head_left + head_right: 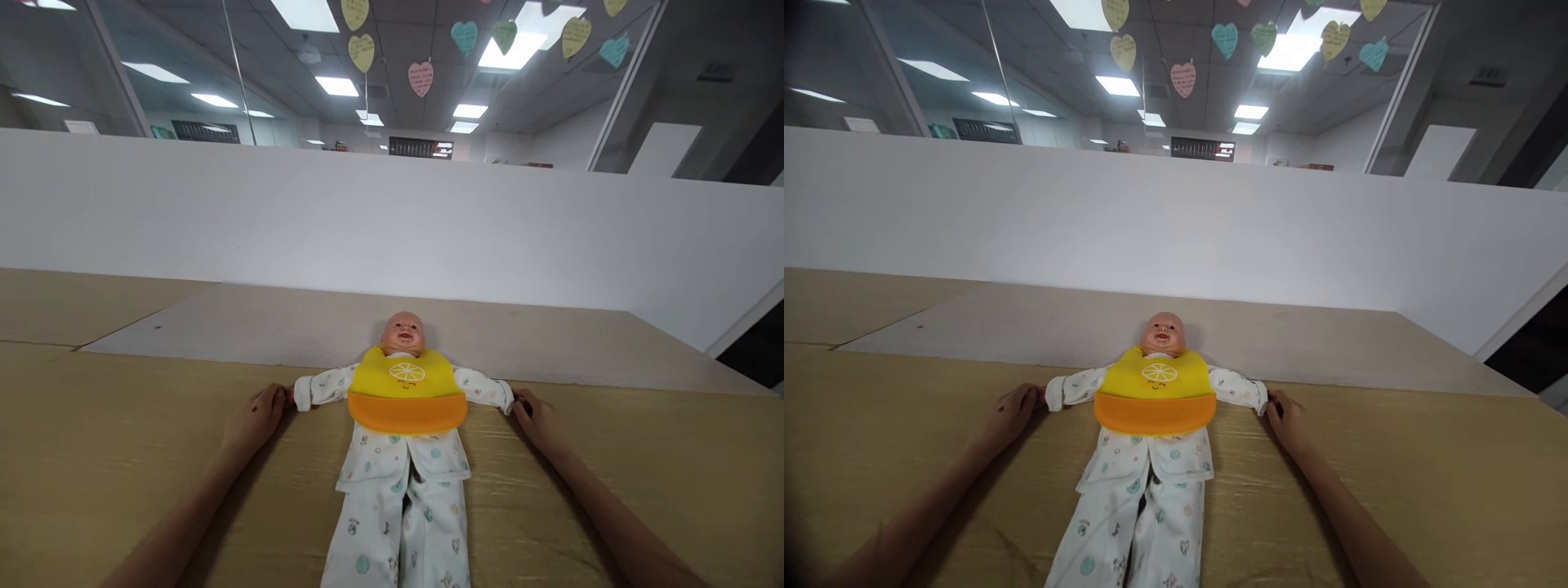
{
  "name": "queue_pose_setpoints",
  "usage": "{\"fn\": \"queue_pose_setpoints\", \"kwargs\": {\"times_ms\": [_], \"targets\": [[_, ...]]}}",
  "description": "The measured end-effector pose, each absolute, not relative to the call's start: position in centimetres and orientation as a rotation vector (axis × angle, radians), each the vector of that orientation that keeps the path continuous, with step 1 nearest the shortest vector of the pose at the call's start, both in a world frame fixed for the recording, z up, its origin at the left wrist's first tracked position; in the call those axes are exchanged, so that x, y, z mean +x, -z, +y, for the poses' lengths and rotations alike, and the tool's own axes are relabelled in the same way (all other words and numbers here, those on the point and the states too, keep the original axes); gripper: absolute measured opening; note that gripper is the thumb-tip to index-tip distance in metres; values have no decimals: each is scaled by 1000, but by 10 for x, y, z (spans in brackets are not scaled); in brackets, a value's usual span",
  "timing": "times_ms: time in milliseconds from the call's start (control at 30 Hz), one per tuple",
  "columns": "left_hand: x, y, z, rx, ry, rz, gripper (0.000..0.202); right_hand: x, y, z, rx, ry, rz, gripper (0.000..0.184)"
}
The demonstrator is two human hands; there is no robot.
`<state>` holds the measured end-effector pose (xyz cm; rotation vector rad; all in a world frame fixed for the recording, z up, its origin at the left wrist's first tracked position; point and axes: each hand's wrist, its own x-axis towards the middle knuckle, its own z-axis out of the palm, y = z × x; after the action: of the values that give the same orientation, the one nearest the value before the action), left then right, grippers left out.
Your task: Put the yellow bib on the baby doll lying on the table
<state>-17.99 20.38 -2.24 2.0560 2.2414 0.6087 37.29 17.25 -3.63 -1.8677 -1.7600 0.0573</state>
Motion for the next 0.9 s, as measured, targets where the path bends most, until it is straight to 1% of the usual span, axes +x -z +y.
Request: {"fn": "queue_pose_setpoints", "kwargs": {"times_ms": [333, 567, 900], "targets": [[-185, 29, 209, 2009, -662, 2223, 46, 373, 40, 173, -1834, -84, -1686, 36], [-186, 26, 209, 2016, -740, 2147, 40, 373, 40, 174, -1856, -67, -1679, 35], [-189, 31, 214, 1923, -998, 1996, 36, 375, 45, 176, -1913, 7, -1758, 30]]}}
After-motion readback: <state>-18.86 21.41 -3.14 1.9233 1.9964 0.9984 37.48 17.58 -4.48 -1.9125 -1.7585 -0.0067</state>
